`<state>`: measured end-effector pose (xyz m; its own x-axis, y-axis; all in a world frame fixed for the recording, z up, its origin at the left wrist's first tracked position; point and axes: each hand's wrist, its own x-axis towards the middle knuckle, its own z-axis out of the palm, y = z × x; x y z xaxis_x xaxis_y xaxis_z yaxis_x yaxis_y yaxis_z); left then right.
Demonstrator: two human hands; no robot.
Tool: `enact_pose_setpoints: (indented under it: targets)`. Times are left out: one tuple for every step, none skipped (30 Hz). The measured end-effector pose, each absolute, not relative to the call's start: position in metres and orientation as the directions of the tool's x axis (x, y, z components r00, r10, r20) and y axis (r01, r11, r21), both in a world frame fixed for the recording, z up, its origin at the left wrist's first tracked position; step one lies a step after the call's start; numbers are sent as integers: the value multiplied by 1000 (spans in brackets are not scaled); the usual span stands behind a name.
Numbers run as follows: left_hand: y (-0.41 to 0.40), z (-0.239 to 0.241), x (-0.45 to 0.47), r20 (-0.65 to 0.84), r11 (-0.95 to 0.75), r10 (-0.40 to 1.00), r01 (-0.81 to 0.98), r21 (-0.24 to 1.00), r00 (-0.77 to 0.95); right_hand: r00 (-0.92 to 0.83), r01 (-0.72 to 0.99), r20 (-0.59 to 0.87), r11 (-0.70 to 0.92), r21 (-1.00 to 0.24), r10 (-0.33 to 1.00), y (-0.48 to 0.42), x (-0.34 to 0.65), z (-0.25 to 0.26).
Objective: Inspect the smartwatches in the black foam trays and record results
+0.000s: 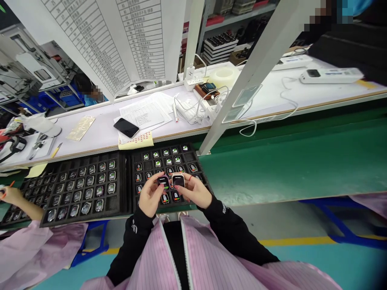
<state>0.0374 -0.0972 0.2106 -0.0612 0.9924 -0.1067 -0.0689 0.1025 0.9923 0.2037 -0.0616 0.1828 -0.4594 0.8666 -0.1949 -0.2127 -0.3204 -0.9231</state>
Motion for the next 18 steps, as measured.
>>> enact_pose_setpoints:
  targets:
    - [-97,210,37,-107,103,992,-70,992,-66,-463,-210,-183,-308,-928,867,-62,204,183]
    - [-98,210,37,-109,104,992,-69,992,-71,-470,-208,-177,-303,-930,865,-62,205,183]
    - [-98,210,37,-111,106,991,-67,992,-76,-476,-206,-177,-305,-930,862,-62,205,183]
    - [-98,210,37,-114,108,990,-65,992,-83,-480,-207,-182,-312,-927,858,-62,206,184]
    - [-98,209,37,-116,111,989,-65,992,-89,-483,-210,-188,-321,-924,856,-62,206,184]
    - [-98,209,38,-120,114,988,-64,991,-93,-483,-214,-195,-330,-919,854,-62,207,185]
    - [-98,209,38,-124,118,988,-62,991,-94,-480,-218,-201,-338,-916,854,-62,207,185]
    - [-98,209,38,-127,122,987,-60,991,-94,-476,-221,-205,-342,-914,855,-61,207,185]
    - [-98,208,38,-130,125,987,-57,990,-92,-469,-222,-208,-342,-913,858,-61,207,185]
    - [-98,208,38,-133,129,987,-52,990,-90,-460,-223,-212,-343,-912,862,-60,206,185]
    - [-98,208,38,-136,133,987,-45,990,-88,-449,-223,-220,-347,-911,866,-60,206,185]
    - [-98,207,38,-139,136,986,-39,990,-89,-436,-224,-231,-354,-908,870,-59,205,184]
    - [-98,207,38,-140,138,986,-32,990,-92,-423,-225,-244,-362,-905,873,-59,204,184]
    - [-97,206,38,-142,140,985,-22,990,-96,-412,-226,-257,-371,-901,874,-59,203,184]
    - [-97,205,39,-144,143,984,-11,990,-103,-403,-225,-269,-380,-897,875,-58,202,184]
    - [-97,205,39,-145,146,983,1,989,-111,-396,-227,-278,-387,-894,875,-58,202,185]
    - [-97,205,39,-145,147,983,10,989,-117,-390,-230,-282,-390,-892,876,-58,202,185]
    - [-96,205,39,-144,147,982,16,989,-123,-390,-234,-283,-391,-890,876,-58,202,185]
